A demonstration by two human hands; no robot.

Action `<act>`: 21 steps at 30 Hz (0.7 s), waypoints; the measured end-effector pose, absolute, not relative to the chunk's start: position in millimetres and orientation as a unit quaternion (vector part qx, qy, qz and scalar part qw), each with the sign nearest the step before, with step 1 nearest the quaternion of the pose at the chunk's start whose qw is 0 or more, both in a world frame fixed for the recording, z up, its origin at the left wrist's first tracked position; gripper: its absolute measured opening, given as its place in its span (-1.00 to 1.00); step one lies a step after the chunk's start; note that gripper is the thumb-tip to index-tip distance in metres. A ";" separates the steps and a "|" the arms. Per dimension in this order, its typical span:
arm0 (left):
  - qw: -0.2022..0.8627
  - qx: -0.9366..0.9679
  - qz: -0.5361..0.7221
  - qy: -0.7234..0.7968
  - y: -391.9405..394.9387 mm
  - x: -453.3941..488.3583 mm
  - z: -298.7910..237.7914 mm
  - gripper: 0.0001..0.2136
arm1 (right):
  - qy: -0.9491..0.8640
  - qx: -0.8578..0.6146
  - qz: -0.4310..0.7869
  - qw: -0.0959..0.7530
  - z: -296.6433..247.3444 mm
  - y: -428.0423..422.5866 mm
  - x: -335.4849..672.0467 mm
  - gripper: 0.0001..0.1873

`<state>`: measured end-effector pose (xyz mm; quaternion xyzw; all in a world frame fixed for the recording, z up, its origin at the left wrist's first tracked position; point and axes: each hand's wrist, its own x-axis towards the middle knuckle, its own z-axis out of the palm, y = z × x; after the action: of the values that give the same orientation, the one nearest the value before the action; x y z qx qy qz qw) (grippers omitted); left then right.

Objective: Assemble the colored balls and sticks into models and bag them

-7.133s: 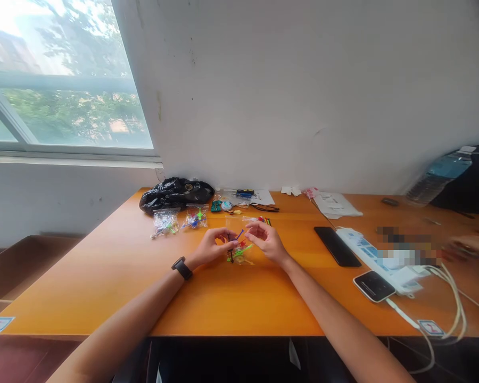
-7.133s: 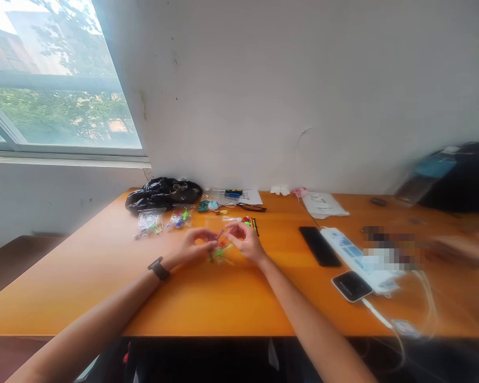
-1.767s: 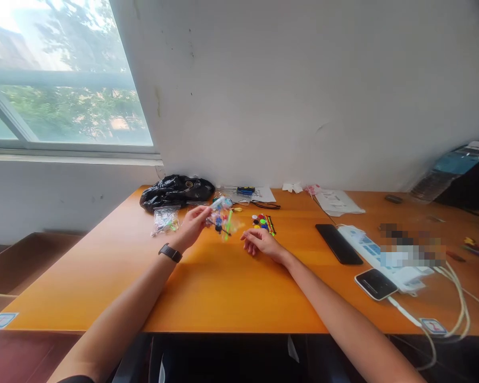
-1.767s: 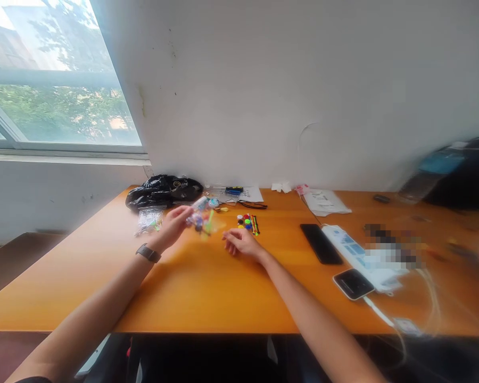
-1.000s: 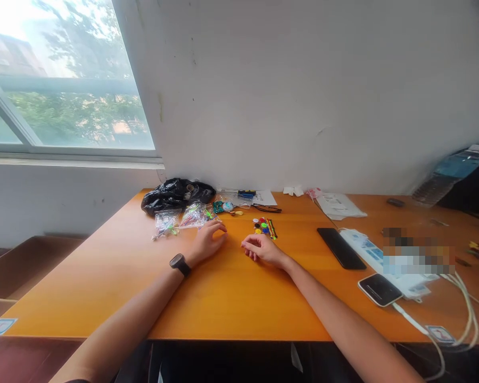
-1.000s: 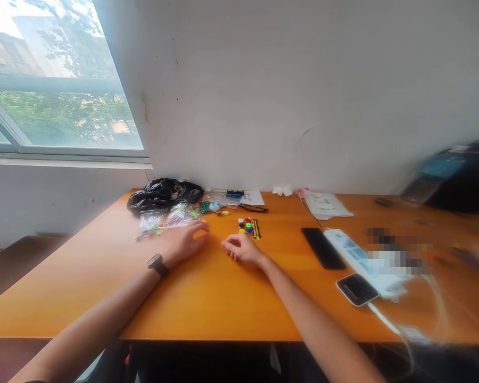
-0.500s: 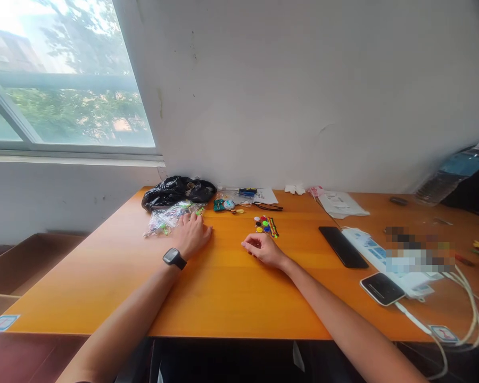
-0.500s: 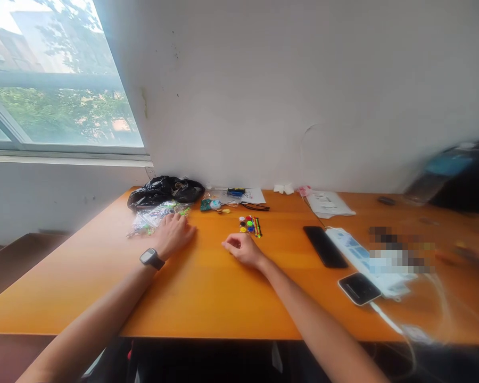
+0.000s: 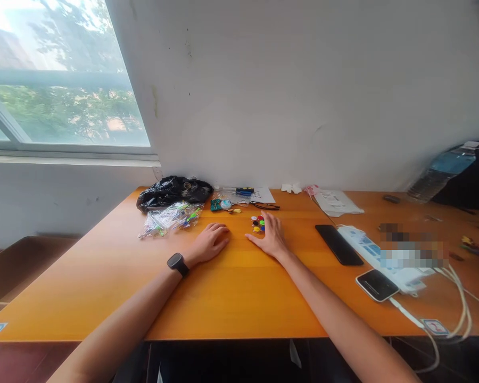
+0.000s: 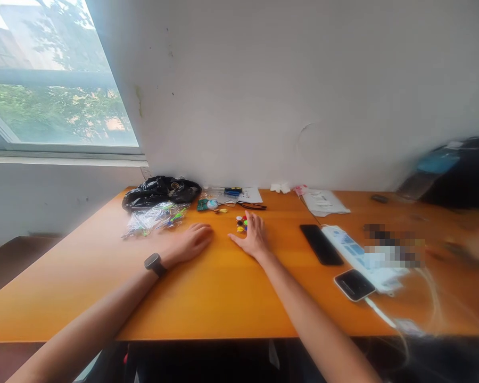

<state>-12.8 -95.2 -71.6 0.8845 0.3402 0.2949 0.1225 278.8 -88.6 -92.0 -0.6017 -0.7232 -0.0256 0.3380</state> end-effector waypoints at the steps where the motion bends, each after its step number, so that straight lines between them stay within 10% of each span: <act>1: 0.122 0.885 0.291 0.342 -95.2 -12.5 -71.9 -0.76 | -0.723 -0.614 -0.020 0.317 -94.4 -88.6 278.3 0.09; 12: 0.115 0.889 0.283 0.342 -94.5 -13.9 -71.2 -0.73 | -0.760 -0.622 0.009 0.188 -81.2 -64.9 275.5 -0.29; 21: 0.115 0.887 0.272 0.356 -101.8 -10.6 -61.5 -0.68 | -0.794 -0.550 0.010 0.259 -90.1 -108.7 245.5 -0.59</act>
<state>-10.6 -101.8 -61.5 0.8868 0.3558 0.2717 0.1146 245.5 -108.7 -90.1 -0.5499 -0.7939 0.0101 0.2595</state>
